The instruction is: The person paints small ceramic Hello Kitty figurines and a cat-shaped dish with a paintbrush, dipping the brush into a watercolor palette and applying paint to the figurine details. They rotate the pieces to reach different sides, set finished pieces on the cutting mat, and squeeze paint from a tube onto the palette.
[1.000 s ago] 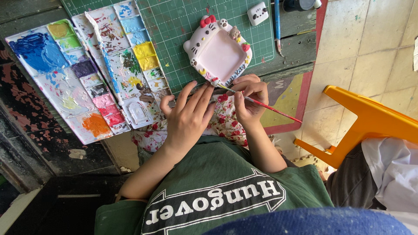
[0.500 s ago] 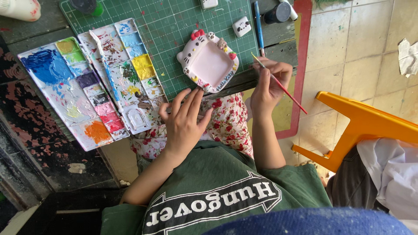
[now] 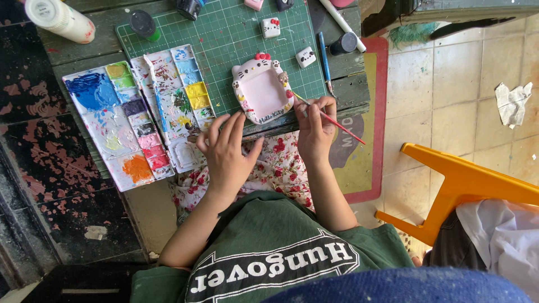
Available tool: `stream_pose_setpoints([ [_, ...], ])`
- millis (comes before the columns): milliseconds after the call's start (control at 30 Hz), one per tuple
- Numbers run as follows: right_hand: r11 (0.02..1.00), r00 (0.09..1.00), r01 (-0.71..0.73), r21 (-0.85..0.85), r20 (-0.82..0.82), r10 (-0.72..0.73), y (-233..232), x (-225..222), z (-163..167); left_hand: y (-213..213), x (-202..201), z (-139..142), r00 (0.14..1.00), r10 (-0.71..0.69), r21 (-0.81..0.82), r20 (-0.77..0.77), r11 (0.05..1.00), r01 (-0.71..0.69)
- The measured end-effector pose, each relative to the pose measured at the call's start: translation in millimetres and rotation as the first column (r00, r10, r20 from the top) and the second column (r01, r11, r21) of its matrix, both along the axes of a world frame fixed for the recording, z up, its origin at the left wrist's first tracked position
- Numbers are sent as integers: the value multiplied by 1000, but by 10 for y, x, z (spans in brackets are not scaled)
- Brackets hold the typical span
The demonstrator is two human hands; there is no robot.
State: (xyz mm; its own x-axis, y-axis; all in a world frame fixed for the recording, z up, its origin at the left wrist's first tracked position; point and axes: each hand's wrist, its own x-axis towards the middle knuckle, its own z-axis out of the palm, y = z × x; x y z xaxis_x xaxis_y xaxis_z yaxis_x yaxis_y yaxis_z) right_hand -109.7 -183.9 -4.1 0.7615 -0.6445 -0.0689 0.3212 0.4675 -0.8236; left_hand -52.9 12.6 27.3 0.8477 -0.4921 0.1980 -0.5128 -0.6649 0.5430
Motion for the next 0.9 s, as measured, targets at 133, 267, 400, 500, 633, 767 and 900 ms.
stream_pose_setpoints([
  [133,1000,1000,-3,-4,25,3,86,-53,99,159,53,96,999,-1,3,34,1000,1],
  [267,1000,1000,0,-3,22,0,24,-143,289,400,-4,195,994,45,-34,94,999,-42],
  [400,994,996,-14,105,84,5,26,-156,459,730,-131,307,983,132,-89,125,989,-122],
  [500,985,990,-85,150,126,67,183,-140,517,964,-249,383,974,178,-130,143,979,-160],
  [633,982,988,-115,151,117,98,458,-185,608,1246,-408,498,955,231,-151,185,967,-205],
  [767,982,991,-112,152,83,101,634,-326,694,1519,-495,632,936,275,-151,218,957,-246],
  [900,979,988,-142,145,86,131,712,-457,749,1667,-576,735,919,317,-171,236,944,-282],
])
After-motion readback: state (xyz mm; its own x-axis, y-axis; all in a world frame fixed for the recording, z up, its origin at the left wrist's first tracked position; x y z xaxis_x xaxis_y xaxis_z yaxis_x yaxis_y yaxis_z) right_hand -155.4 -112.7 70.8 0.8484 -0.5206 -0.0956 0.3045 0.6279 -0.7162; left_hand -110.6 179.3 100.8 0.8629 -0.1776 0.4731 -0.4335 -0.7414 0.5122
